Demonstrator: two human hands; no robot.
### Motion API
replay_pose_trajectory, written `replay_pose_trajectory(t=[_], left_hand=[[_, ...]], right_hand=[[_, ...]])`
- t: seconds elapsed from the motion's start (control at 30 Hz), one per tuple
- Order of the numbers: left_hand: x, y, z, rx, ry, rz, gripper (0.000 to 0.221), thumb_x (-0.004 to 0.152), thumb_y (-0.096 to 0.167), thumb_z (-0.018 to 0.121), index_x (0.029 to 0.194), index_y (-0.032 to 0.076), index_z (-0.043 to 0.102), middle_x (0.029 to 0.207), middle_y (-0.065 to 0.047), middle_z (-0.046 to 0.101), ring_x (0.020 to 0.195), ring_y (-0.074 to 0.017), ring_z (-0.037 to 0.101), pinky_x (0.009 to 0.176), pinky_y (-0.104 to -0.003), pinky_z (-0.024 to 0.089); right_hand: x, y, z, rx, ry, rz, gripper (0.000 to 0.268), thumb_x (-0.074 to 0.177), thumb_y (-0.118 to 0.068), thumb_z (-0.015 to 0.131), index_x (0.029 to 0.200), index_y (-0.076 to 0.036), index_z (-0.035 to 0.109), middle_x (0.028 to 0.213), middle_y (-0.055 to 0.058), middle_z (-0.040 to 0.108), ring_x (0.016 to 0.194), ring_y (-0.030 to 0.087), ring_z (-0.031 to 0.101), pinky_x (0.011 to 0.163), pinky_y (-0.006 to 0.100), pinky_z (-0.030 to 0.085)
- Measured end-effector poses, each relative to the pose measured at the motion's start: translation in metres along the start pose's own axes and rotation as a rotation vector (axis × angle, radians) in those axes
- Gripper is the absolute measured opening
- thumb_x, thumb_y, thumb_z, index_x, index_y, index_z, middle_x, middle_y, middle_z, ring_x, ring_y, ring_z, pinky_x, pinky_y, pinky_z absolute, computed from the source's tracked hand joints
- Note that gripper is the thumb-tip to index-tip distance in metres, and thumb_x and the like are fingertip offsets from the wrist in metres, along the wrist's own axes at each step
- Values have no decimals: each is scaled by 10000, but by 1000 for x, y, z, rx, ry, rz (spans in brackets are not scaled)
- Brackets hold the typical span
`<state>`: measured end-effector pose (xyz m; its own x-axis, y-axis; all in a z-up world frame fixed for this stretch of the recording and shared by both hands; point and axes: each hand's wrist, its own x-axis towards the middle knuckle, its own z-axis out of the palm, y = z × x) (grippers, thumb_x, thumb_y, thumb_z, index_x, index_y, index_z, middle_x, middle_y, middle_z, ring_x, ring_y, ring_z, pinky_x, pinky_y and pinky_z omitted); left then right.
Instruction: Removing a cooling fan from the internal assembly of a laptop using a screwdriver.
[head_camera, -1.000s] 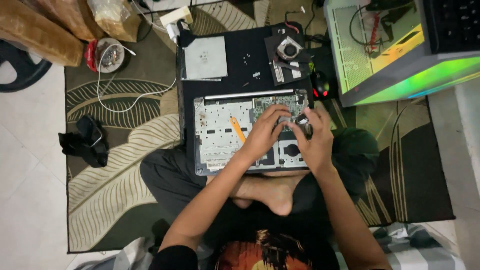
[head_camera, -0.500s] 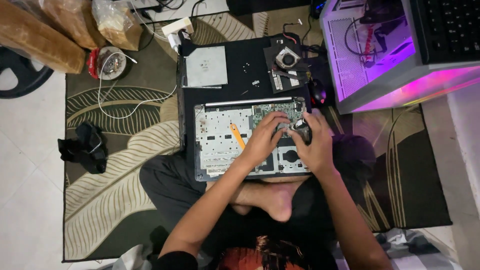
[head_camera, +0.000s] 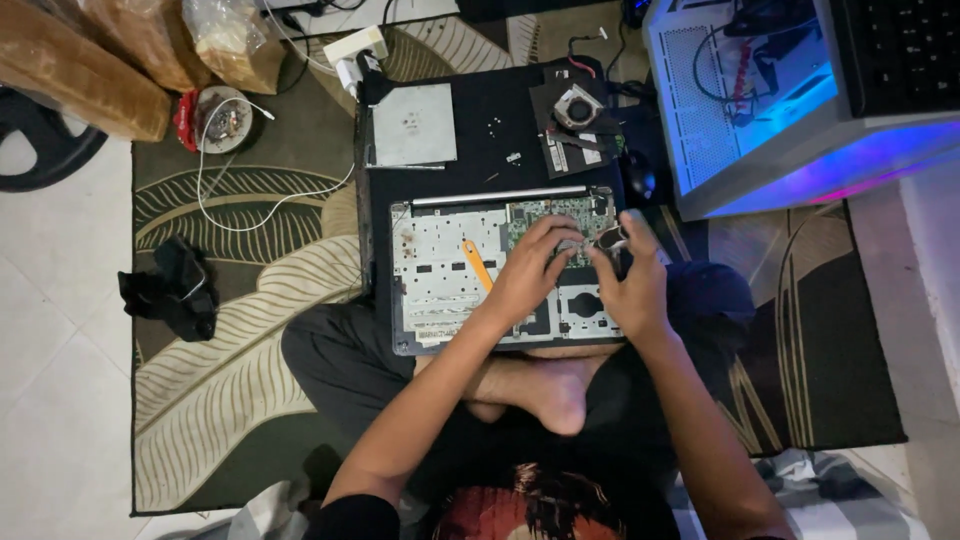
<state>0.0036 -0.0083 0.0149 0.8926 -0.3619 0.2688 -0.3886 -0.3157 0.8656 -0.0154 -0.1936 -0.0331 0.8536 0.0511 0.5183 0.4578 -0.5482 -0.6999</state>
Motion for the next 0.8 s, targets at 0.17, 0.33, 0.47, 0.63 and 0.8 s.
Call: replay_pose_trajectory(t=[0.17, 0.33, 0.47, 0.63, 0.8], left_hand=[[0, 1, 2, -22, 20, -20, 182, 1054, -2, 545, 1191, -9, 664, 1196, -172, 635, 1223, -367, 623, 1061, -513, 518], [-1, -2, 2, -94, 44, -25, 173, 1063, 84, 583, 1192, 18, 677, 1227, -165, 639, 1227, -376, 622, 1057, -540, 515], [-2, -5, 4, -113, 65, -8, 171, 1026, 130, 670, 1170, 38, 686, 1225, -146, 639, 1235, -360, 620, 1062, -538, 511], [-2, -10, 7, -105, 87, -12, 103, 1004, 100, 684, 1066, 28, 724, 1220, -162, 659, 1204, -388, 639, 1040, -555, 524], [1, -12, 4, -196, 87, -82, 115, 1015, 127, 681, 1069, 42, 736, 1231, -161, 668, 1200, -420, 638, 1053, -606, 494]], right_hand=[[0, -1, 0, 142, 67, 143, 734, 1014, 64, 655, 1564, -13, 177, 1141, 224, 704, 1075, 379, 716, 945, 504, 566], [9, -17, -4, 323, 138, 217, 816, 1068, 99, 593, 1618, -172, 55, 1162, 236, 680, 1096, 399, 727, 977, 501, 566], [11, -30, -6, 326, 150, 283, 839, 1065, 127, 577, 1613, -220, 45, 1188, 225, 680, 1116, 394, 730, 1005, 513, 562], [6, -23, -1, 471, 165, 389, 818, 1084, 67, 574, 1606, -258, 34, 1160, 193, 668, 1112, 320, 729, 1013, 464, 555], [-5, -3, -17, 508, 325, 434, 847, 1096, 51, 633, 1637, -313, 92, 1221, 235, 682, 1087, 257, 733, 958, 295, 548]])
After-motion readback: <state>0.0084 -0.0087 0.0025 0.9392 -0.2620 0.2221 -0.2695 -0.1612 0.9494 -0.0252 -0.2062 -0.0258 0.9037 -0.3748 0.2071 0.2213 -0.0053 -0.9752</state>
